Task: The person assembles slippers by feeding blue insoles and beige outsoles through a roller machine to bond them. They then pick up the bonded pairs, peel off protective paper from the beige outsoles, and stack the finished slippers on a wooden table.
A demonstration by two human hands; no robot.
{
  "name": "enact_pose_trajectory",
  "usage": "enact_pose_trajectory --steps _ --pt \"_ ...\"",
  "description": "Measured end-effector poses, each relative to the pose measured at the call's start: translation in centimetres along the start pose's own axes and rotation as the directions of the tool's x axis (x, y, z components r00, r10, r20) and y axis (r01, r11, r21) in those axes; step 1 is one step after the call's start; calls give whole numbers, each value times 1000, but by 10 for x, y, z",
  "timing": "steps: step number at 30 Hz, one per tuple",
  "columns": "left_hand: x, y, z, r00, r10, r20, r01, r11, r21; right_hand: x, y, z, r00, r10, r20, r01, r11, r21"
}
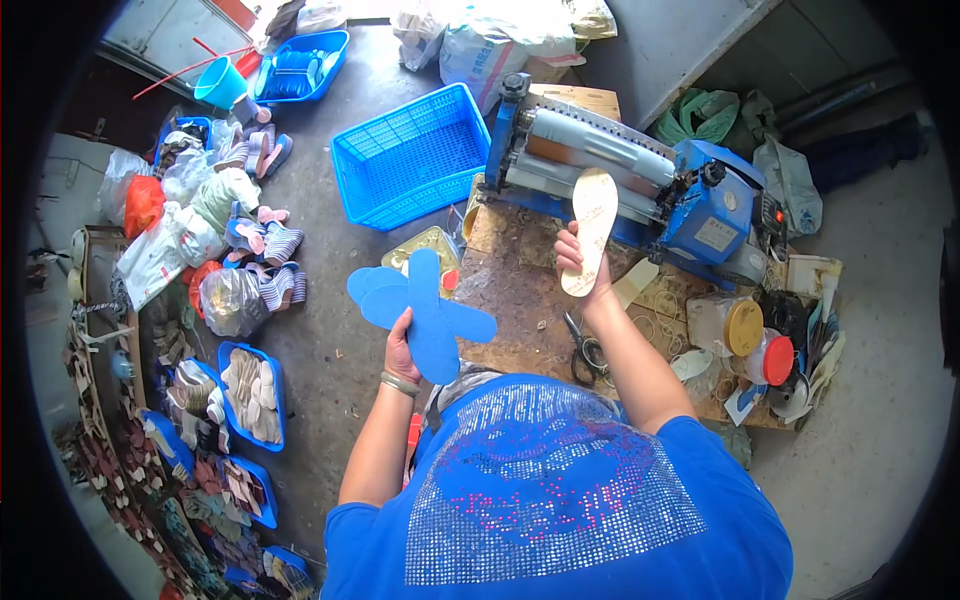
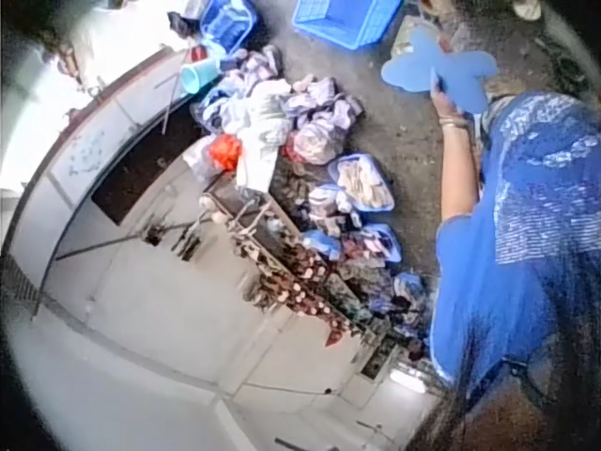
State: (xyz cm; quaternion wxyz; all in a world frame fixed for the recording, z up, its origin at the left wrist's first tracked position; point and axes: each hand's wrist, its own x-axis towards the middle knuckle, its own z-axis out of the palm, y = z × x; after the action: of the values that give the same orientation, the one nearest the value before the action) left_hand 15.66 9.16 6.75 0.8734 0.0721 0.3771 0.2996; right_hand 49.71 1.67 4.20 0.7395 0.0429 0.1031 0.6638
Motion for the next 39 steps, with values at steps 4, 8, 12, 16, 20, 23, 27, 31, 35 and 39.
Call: enact_pose_trajectory --steps 4,8,12,16,20,23,27,31,35,39 --pt "-5 5 5 1000 -13 -22 13 1000 4 33 -9 -5 994 -53 100 47 997 66" --pt "0 5 -2 999 -12 -33 12 1000 -5 39 -21 -6 893 -221 -393 117 955 -271" --pt "13 2 -6 999 -9 -48 8 1000 -10 -2 -25 -2 674 -347 -652 -363 613 -702" --pt "24 -1 -3 997 -34 -73 33 999 -22 -8 -31 66 798 -477 -368 -527 -257 -810" --pt "31 -3 3 995 -67 -80 67 998 -11 72 -100 134 728 -535 430 -186 -757 -627" --pt "32 0 20 995 -55 -80 57 998 27 133 -179 128 719 -654 237 -521 -732 -440" --pt "30 5 29 997 -65 -34 66 997 39 171 -282 86 660 -750 -56 -571 -452 -685" --pt "10 6 15 998 -29 -54 30 999 19 190 -255 97 695 -717 51 -378 -425 -823" --pt "9 -2 20 999 -47 -4 47 998 41 179 -263 131 693 -639 333 -222 -629 -745" --pt "4 -15 24 998 -60 5 60 995 82 156 -217 180 719 -477 505 -106 -794 -599"
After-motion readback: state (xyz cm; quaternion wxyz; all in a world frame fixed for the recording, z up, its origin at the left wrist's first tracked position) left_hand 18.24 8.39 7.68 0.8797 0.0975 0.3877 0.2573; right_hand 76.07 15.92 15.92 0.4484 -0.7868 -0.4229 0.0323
